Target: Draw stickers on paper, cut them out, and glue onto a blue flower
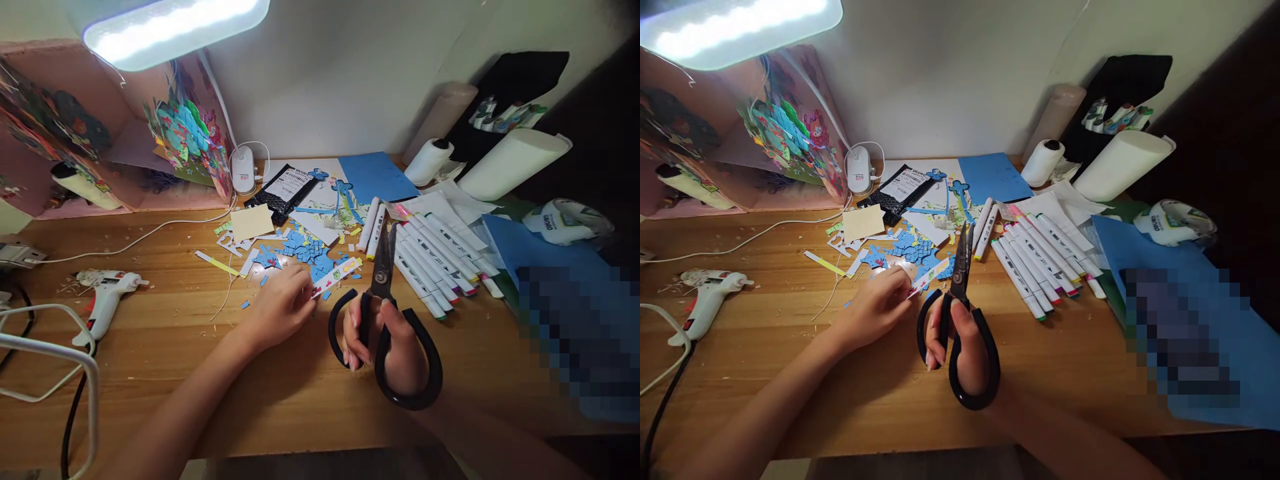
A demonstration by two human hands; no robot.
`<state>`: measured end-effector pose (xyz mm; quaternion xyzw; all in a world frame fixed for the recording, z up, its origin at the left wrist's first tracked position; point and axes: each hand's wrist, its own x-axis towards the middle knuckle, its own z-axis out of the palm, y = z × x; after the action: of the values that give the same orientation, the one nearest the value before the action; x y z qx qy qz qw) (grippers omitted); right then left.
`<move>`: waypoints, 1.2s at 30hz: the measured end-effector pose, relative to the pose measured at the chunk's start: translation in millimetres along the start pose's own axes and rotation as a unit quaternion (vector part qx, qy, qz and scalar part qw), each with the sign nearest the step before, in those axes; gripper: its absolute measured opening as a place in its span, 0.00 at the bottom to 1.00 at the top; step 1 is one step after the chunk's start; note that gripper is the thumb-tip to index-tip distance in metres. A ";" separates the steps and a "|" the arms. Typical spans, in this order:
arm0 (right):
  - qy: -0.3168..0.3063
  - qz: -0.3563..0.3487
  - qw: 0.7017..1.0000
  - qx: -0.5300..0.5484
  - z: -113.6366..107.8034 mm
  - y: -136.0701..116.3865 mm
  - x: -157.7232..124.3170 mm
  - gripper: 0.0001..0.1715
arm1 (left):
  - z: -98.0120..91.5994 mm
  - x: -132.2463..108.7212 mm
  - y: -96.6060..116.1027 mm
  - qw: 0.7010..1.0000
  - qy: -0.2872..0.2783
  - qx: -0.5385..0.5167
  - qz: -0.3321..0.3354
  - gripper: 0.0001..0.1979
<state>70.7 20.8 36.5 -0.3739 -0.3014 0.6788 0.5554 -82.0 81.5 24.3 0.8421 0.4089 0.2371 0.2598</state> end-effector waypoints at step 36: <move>-0.228 0.023 0.945 -0.235 -13.0 20.2 -4.9 0.36 | -18.1 3.2 23.6 0.865 0.174 -0.420 -0.213 0.13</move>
<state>71.4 11.8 13.7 -0.3363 -0.5621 0.6685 0.3522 -78.0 75.9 53.4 0.4908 0.4786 0.4678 0.5579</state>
